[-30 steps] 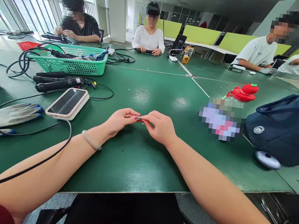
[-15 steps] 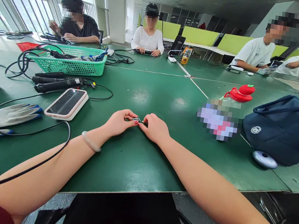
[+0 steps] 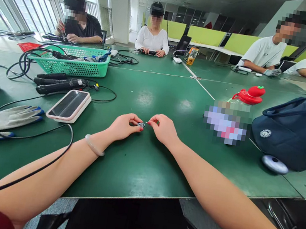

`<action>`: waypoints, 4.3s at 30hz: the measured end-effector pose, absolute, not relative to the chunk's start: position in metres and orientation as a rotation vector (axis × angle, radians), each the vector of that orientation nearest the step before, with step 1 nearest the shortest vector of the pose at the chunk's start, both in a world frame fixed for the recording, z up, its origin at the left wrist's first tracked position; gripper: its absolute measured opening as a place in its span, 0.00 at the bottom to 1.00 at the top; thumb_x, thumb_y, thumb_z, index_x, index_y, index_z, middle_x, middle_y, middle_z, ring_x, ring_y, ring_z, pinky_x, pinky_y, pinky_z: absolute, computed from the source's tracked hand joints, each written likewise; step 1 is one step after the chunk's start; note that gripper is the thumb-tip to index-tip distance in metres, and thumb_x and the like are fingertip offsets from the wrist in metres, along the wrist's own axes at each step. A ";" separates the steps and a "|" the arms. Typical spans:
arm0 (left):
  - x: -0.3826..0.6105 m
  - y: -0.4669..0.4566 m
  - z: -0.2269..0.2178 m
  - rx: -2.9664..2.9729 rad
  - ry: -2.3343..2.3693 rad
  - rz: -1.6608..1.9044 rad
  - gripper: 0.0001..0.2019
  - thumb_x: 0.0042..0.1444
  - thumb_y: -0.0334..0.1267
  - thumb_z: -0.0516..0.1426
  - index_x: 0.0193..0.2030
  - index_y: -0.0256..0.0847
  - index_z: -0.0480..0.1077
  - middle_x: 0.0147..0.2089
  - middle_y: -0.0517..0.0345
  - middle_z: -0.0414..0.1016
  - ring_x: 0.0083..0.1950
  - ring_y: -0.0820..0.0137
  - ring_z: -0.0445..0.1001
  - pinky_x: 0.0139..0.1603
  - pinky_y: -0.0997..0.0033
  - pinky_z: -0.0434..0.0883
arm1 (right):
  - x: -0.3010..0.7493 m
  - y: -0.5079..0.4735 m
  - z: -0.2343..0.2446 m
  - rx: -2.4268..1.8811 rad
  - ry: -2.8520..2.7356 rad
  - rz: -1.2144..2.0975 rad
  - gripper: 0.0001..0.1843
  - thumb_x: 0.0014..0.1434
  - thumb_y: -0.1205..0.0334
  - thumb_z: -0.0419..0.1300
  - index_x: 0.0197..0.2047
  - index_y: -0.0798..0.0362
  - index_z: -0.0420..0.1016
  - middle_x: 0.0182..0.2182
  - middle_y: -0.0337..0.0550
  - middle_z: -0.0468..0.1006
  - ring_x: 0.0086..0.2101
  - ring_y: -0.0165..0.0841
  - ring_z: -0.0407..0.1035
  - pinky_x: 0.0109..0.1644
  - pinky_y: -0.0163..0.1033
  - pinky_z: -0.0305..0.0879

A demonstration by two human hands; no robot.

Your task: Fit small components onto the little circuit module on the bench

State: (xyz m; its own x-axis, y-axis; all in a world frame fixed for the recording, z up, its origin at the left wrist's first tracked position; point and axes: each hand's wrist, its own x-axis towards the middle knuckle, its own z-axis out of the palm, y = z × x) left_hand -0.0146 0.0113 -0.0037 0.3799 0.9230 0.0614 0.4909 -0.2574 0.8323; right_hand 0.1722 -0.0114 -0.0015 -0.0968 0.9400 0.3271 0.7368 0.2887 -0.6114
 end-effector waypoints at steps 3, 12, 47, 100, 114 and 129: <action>-0.014 0.010 -0.003 1.878 1.195 0.729 0.15 0.44 0.45 0.63 0.38 0.42 0.73 0.36 0.56 0.79 0.39 0.65 0.76 0.45 0.64 0.69 | 0.168 -0.018 0.005 -1.401 -1.897 0.351 0.06 0.58 0.66 0.59 0.29 0.52 0.73 0.29 0.38 0.72 0.30 0.28 0.63 0.36 0.34 0.57; -0.012 0.009 -0.002 1.899 1.154 0.747 0.15 0.43 0.45 0.64 0.37 0.41 0.72 0.36 0.56 0.78 0.40 0.66 0.76 0.45 0.64 0.69 | 0.165 -0.019 0.002 -1.338 -2.002 0.351 0.05 0.59 0.67 0.59 0.31 0.53 0.74 0.30 0.38 0.71 0.30 0.27 0.63 0.35 0.33 0.57; -0.013 0.010 -0.001 1.815 1.069 0.758 0.17 0.43 0.46 0.64 0.38 0.38 0.73 0.35 0.54 0.78 0.38 0.66 0.75 0.43 0.64 0.69 | 0.166 -0.022 0.004 -1.354 -2.086 0.244 0.07 0.61 0.64 0.57 0.34 0.52 0.75 0.34 0.40 0.73 0.32 0.28 0.66 0.37 0.34 0.59; -0.010 0.005 0.006 1.643 1.057 0.874 0.16 0.46 0.41 0.63 0.42 0.36 0.72 0.41 0.51 0.79 0.42 0.67 0.76 0.47 0.64 0.69 | 0.165 -0.023 0.001 -1.309 -1.987 0.160 0.11 0.60 0.61 0.59 0.45 0.51 0.79 0.32 0.40 0.78 0.31 0.29 0.68 0.35 0.34 0.61; -0.011 0.004 0.007 1.647 1.023 0.873 0.19 0.47 0.45 0.63 0.44 0.36 0.73 0.43 0.49 0.79 0.45 0.64 0.76 0.51 0.61 0.68 | 0.165 -0.023 -0.001 -1.280 -1.972 0.144 0.08 0.59 0.62 0.60 0.41 0.50 0.79 0.34 0.39 0.77 0.28 0.27 0.67 0.34 0.33 0.61; -0.010 0.002 0.009 1.508 0.982 0.876 0.24 0.45 0.43 0.65 0.49 0.34 0.73 0.45 0.46 0.79 0.46 0.63 0.76 0.55 0.59 0.67 | 0.164 -0.024 0.001 -1.375 -1.960 0.192 0.10 0.57 0.55 0.62 0.40 0.51 0.76 0.35 0.39 0.76 0.29 0.28 0.66 0.33 0.33 0.59</action>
